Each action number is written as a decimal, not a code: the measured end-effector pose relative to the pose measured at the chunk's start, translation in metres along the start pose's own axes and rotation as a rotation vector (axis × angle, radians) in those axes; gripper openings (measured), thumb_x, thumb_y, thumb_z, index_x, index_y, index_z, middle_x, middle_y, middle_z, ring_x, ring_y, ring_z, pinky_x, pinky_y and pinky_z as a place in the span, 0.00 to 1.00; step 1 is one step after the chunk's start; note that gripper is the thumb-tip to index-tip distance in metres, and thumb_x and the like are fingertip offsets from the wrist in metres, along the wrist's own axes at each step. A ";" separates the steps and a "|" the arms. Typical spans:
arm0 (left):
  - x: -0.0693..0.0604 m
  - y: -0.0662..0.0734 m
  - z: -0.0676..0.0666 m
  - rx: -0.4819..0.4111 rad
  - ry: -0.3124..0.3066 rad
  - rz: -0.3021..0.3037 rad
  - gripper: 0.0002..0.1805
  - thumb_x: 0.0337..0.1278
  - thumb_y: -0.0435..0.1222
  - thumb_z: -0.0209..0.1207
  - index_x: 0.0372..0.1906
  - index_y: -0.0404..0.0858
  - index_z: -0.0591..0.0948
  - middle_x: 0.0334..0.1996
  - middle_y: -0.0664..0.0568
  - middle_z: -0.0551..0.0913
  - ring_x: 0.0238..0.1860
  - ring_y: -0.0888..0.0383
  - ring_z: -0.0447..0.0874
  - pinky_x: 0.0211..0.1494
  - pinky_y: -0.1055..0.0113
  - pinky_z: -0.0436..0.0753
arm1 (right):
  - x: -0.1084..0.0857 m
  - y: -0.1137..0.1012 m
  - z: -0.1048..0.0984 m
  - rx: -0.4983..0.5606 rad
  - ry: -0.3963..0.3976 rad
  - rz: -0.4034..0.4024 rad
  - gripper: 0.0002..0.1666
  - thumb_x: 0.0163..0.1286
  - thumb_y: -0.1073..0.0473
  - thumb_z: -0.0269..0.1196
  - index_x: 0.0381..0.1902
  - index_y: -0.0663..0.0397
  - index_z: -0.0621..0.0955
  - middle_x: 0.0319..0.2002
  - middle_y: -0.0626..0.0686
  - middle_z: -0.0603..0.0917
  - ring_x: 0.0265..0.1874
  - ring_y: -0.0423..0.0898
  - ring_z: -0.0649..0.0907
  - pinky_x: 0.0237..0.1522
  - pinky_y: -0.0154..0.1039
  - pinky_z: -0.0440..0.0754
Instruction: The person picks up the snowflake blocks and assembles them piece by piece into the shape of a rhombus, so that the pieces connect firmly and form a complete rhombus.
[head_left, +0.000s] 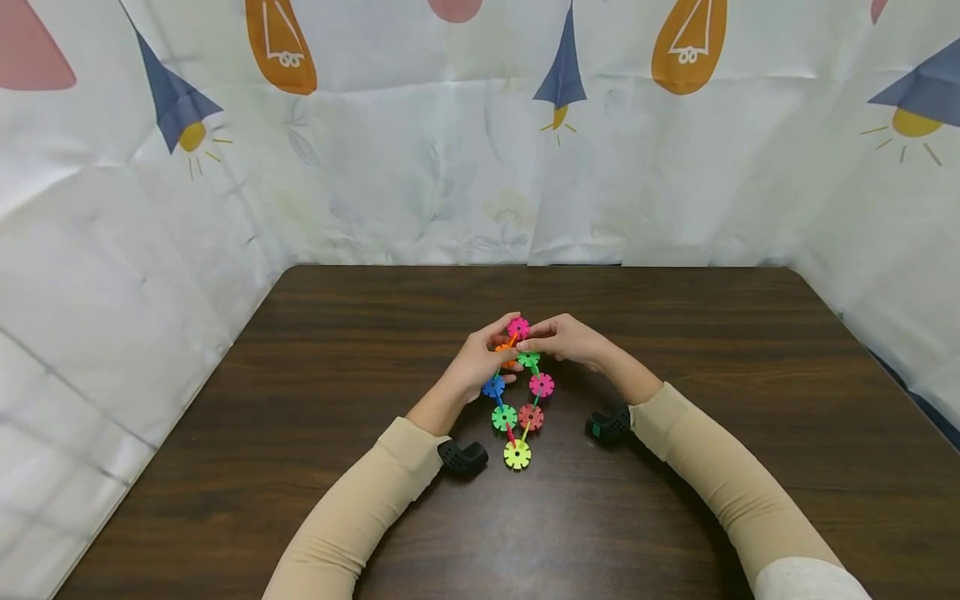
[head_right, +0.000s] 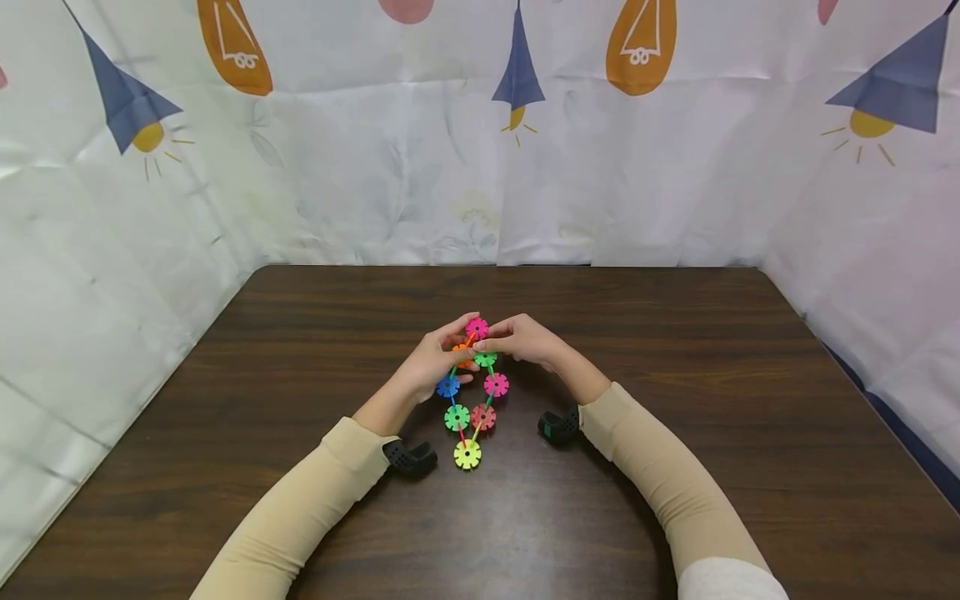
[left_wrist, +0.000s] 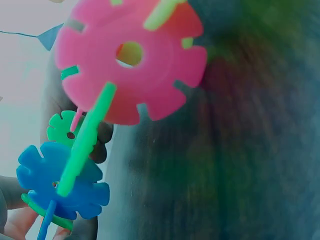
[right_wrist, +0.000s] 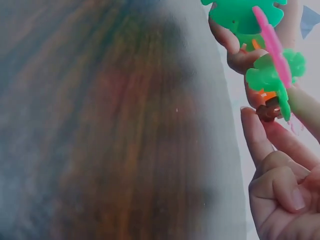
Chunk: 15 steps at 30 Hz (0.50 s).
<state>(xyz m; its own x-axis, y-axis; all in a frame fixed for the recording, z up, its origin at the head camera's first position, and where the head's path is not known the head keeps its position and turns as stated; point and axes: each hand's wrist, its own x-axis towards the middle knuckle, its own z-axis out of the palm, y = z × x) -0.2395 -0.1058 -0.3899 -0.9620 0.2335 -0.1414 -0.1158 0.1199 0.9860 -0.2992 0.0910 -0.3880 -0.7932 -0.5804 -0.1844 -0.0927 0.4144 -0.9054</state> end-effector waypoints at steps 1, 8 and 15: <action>0.000 0.000 0.000 -0.010 0.000 -0.006 0.35 0.75 0.27 0.55 0.80 0.49 0.63 0.57 0.38 0.72 0.36 0.53 0.84 0.39 0.62 0.88 | -0.001 0.000 -0.001 -0.003 -0.005 0.008 0.22 0.76 0.55 0.65 0.60 0.65 0.83 0.31 0.47 0.80 0.17 0.41 0.59 0.25 0.36 0.62; 0.002 0.002 -0.005 -0.072 0.057 -0.024 0.35 0.75 0.26 0.55 0.80 0.50 0.64 0.56 0.38 0.72 0.35 0.54 0.84 0.42 0.62 0.88 | -0.015 0.003 -0.013 0.017 -0.095 0.061 0.27 0.80 0.49 0.58 0.65 0.64 0.79 0.38 0.51 0.84 0.16 0.42 0.58 0.24 0.35 0.60; 0.003 0.002 -0.007 -0.098 0.096 -0.013 0.35 0.74 0.25 0.54 0.80 0.50 0.64 0.53 0.39 0.72 0.33 0.56 0.84 0.42 0.61 0.88 | -0.027 0.009 -0.014 0.080 -0.164 0.053 0.13 0.77 0.57 0.62 0.48 0.61 0.86 0.24 0.49 0.74 0.15 0.41 0.59 0.23 0.35 0.60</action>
<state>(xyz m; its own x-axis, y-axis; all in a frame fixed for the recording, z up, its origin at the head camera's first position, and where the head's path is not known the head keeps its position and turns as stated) -0.2447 -0.1110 -0.3877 -0.9790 0.1381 -0.1498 -0.1476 0.0265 0.9887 -0.2866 0.1202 -0.3856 -0.6866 -0.6681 -0.2867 0.0001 0.3942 -0.9190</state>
